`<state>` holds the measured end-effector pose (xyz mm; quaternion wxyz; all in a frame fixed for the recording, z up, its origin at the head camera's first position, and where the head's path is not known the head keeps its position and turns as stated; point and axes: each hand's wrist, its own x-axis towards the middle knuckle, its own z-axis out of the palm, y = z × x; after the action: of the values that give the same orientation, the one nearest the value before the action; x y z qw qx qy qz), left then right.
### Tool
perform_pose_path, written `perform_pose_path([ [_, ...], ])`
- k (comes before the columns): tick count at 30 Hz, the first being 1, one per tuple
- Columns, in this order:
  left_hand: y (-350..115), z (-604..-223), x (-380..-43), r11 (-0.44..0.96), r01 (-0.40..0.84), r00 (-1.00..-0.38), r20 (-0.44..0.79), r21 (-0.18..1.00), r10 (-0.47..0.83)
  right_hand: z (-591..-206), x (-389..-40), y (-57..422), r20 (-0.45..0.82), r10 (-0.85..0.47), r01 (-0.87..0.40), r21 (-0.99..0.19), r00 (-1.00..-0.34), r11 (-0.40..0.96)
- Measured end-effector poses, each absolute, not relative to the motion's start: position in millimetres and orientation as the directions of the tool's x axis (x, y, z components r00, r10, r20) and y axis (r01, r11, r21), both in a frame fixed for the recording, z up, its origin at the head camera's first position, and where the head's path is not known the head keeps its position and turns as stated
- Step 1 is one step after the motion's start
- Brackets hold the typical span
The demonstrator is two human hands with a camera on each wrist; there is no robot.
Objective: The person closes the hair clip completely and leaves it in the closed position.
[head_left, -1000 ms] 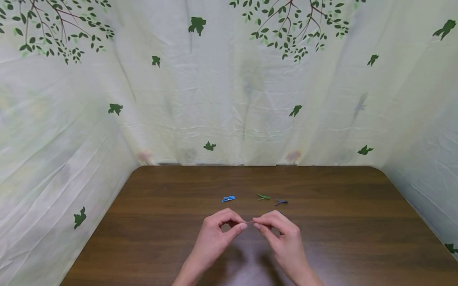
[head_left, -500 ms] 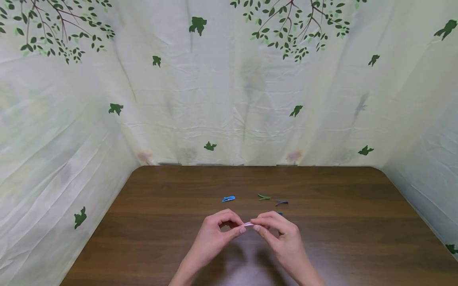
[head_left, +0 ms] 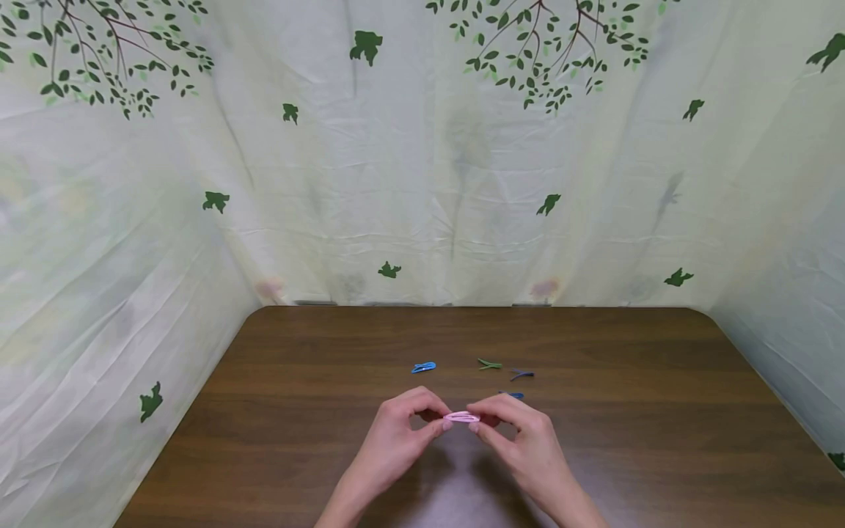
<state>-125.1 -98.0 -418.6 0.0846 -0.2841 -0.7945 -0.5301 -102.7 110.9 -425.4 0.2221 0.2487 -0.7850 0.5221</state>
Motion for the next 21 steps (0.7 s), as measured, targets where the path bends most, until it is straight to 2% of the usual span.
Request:
perform_pose_path([
  [6,-98.2,-420.0,-126.7,0.291,0.568,-0.811,0.462,0.77,0.36,-418.9,-98.3,107.0,0.578,-0.152,-0.588,-0.716,-0.802,0.376],
  [13,-99.7,-422.2,-129.9,0.348,0.564,-0.816,0.441,0.749,0.373,-433.2,-104.1,111.9,0.524,-0.18,-0.549,-0.739,-0.833,0.39],
  [21,-99.9,-423.7,-130.9,0.362,0.592,-0.798,0.463,0.72,0.385,-433.3,-107.2,115.3,0.548,-0.218,-0.586,-0.709,-0.808,0.391],
])
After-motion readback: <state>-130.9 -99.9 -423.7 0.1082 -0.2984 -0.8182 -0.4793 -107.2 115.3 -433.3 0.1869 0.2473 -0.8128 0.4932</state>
